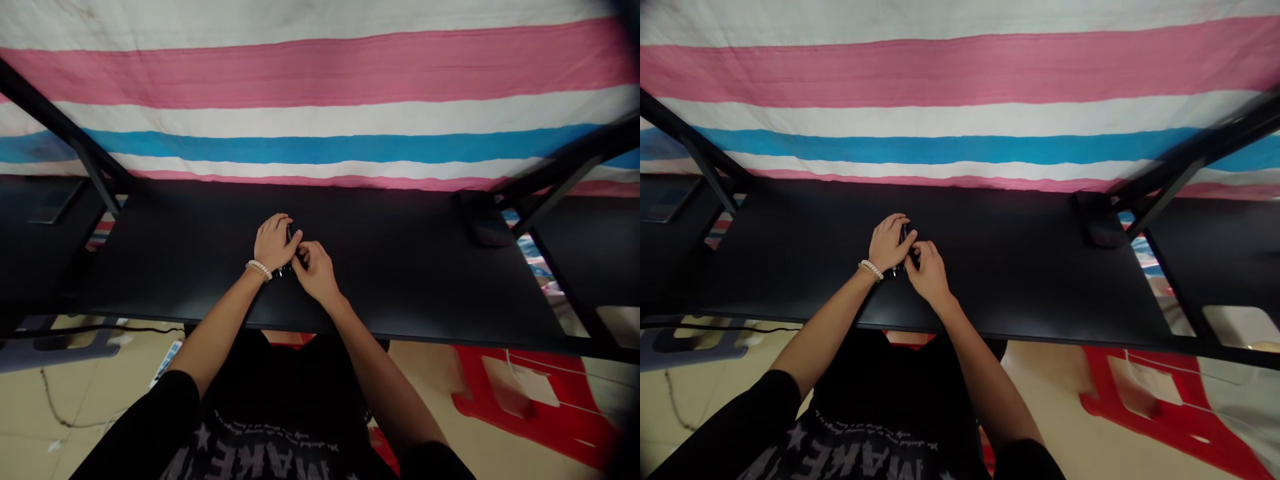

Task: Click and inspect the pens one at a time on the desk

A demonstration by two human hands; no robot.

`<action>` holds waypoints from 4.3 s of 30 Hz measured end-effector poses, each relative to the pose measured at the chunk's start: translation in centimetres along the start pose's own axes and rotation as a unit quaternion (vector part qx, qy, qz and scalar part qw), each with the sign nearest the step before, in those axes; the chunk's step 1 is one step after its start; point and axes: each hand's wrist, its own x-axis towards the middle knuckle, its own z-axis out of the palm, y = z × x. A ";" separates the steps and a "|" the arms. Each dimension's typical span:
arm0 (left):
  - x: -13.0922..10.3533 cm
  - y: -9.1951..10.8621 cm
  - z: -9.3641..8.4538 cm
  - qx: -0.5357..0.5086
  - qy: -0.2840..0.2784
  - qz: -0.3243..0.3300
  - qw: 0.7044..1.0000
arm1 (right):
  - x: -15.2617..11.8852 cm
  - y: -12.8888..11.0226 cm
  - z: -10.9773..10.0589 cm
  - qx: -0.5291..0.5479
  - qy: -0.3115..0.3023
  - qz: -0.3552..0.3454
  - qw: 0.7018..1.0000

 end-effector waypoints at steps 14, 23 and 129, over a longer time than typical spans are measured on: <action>-0.2 0.3 -0.3 -0.027 0.002 0.017 0.999 | -2.5 -1.5 -0.7 -0.088 -0.021 0.000 0.996; -0.2 0.3 0.1 -0.022 0.003 0.022 0.999 | -3.1 -0.9 -1.7 -0.086 -0.032 0.000 0.996; 4.9 -4.8 1.3 -0.079 0.023 0.142 0.986 | 5.4 3.9 -0.8 0.376 0.166 0.169 0.896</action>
